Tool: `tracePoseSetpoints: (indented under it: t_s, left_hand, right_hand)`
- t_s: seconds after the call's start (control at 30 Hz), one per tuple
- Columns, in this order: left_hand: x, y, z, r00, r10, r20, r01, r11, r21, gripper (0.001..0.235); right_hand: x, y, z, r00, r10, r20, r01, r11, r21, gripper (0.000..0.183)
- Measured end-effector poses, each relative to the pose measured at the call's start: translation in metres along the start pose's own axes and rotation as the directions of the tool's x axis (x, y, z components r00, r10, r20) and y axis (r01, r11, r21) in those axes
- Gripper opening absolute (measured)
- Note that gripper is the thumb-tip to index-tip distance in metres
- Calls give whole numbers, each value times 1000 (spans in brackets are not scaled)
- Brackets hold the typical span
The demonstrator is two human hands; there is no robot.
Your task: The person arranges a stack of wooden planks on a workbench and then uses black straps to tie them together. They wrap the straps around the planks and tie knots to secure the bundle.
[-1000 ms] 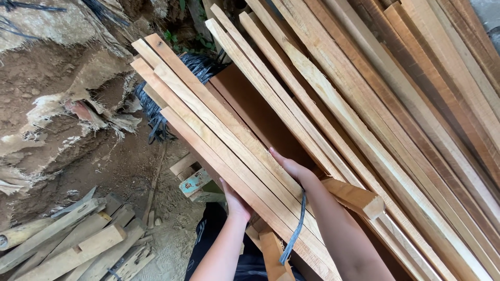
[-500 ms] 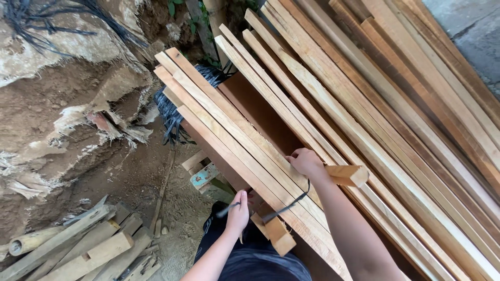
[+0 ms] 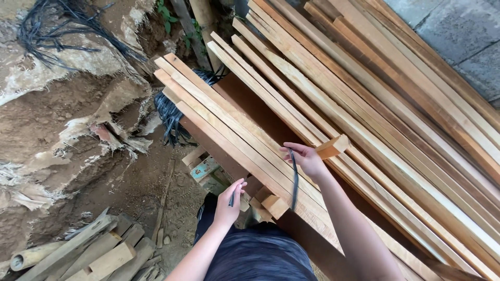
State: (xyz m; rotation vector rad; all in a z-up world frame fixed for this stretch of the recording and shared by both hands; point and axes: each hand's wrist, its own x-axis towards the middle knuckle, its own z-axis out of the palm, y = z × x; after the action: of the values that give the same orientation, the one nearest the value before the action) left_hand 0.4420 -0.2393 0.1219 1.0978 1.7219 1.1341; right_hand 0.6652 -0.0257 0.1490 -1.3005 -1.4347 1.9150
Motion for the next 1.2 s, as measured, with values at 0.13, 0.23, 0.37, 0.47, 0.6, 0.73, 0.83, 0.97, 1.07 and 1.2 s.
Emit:
tracePoseSetpoints:
  t_s: [0.13,0.23,0.37,0.47,0.6,0.73,0.83,0.97,1.07,1.2]
  left_hand:
    - [0,3,-11,997,79,-15,-78,996,37,33]
    - [5,2,-16,991,133,-29,-125,973,196,30]
    - [25,26,-27,981,165,-97,-136,956,258,27]
    - [37,25,-30,984,155,-93,-123,951,283,27]
    - [42,57,-35,964,222,-145,-184,954,236,30]
    - [72,38,-1,973,232,6,-228,951,210,29]
    - [95,54,21,958,214,193,-248,953,173,31]
    - [142,49,54,896,283,342,-403,843,357,26]
    - [159,55,64,880,293,373,-455,746,486,22]
    - [178,65,77,846,317,428,-524,643,559,20]
  right_hand:
    - [-1,20,1,983,81,-163,-97,991,-88,33]
    - [-1,39,-3,968,0,-252,-34,991,-130,31]
    - [6,49,-3,962,-56,-268,-84,872,-482,28]
    - [8,33,5,961,-172,-219,46,874,-484,27]
    - [-1,-12,19,966,18,-257,-121,912,-392,30]
    - [16,4,13,971,-35,-236,-67,909,-412,33]
    - [24,8,18,970,-112,-215,30,935,-353,33]
    - [31,24,28,966,126,-228,-201,917,-346,29]
    - [33,54,28,986,-118,-120,72,940,-332,26]
    - [37,61,29,952,-301,-61,274,922,-272,23]
